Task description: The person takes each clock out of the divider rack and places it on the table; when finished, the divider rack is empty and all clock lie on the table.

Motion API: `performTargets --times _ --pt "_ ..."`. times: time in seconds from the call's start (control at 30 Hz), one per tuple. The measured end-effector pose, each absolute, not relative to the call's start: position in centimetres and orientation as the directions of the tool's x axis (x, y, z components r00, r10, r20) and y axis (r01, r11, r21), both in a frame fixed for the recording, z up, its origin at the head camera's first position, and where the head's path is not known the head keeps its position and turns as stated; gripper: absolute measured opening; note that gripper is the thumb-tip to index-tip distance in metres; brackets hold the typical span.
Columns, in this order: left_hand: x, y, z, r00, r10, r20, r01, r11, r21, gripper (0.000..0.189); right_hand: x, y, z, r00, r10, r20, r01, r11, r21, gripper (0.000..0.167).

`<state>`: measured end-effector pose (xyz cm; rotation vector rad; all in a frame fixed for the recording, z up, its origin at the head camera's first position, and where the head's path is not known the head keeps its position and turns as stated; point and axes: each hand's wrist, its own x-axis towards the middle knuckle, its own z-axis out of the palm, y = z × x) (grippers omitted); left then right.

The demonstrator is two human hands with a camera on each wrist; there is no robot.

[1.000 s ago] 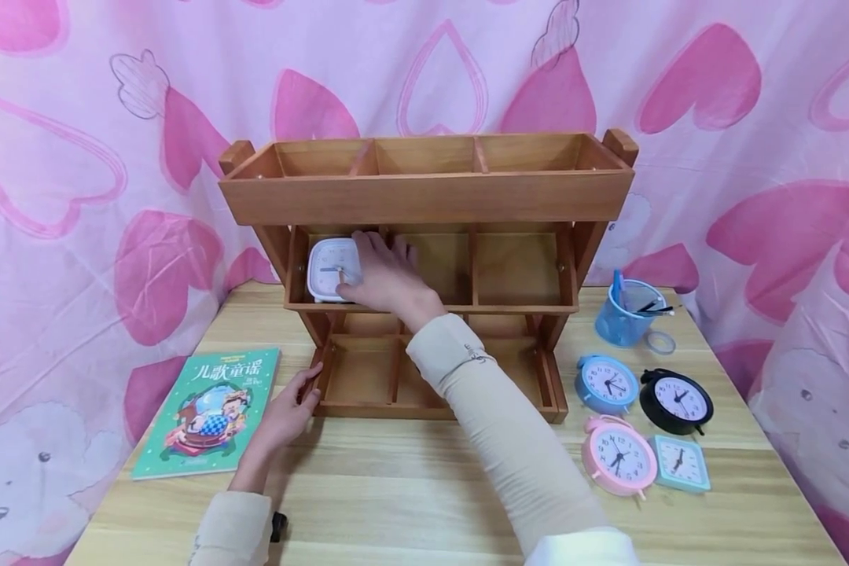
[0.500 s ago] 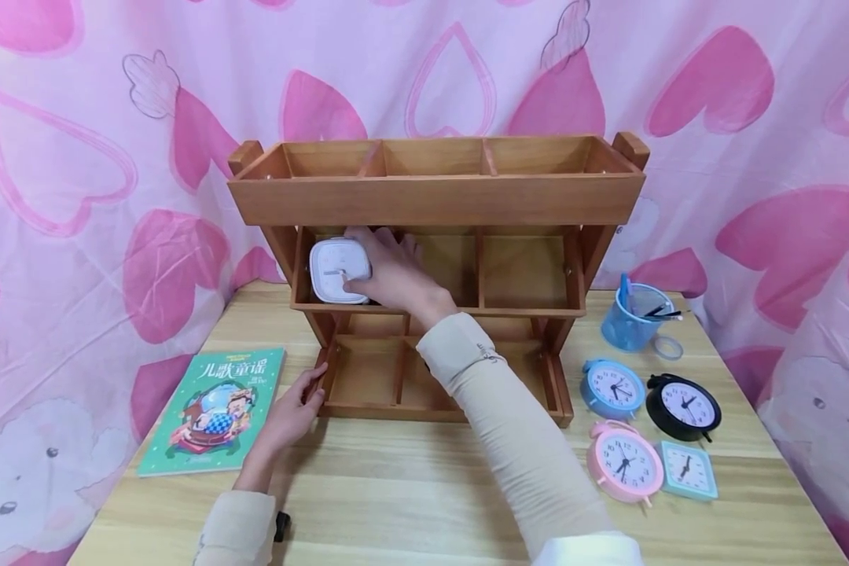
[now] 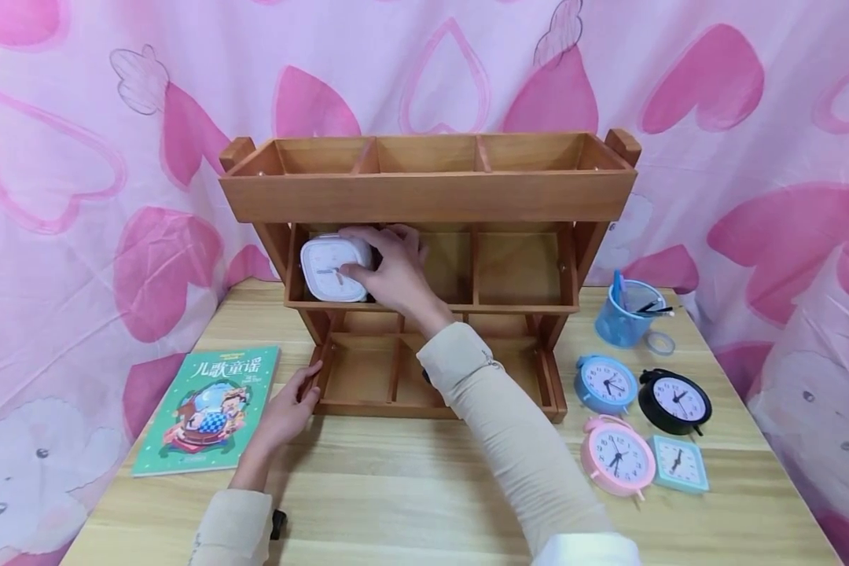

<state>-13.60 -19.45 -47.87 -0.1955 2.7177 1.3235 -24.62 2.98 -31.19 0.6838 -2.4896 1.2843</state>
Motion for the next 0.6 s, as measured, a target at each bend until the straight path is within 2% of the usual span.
performTargets --times 0.13,0.23,0.37,0.47,0.6 --pt "-13.6 -19.7 -48.0 -0.981 -0.067 -0.181 -0.184 0.602 0.777 0.05 -23.3 3.9 -30.9 -0.826 -0.258 0.501 -0.564 0.354 -0.746 0.043" --pt "-13.5 -19.8 -48.2 -0.977 -0.062 -0.205 -0.202 0.588 0.783 0.05 -21.5 5.8 -30.9 -0.791 -0.256 0.555 -0.605 0.192 -0.773 0.043" --pt "-13.5 -19.8 -48.3 -0.974 -0.06 -0.218 -0.212 0.58 0.786 0.05 -18.4 10.0 -32.0 -0.804 -0.229 0.55 -0.576 0.069 -0.814 0.044" --pt "-13.6 -19.7 -48.2 -0.976 -0.054 -0.212 -0.203 0.585 0.786 0.05 -16.1 13.9 -33.4 -0.852 -0.178 0.493 -0.516 0.114 -0.849 0.046" --pt "-13.8 -19.4 -47.9 -0.976 -0.043 -0.213 -0.198 0.582 0.789 0.05 -12.7 19.6 -35.5 -0.909 -0.067 0.411 -0.413 0.276 -0.868 0.048"
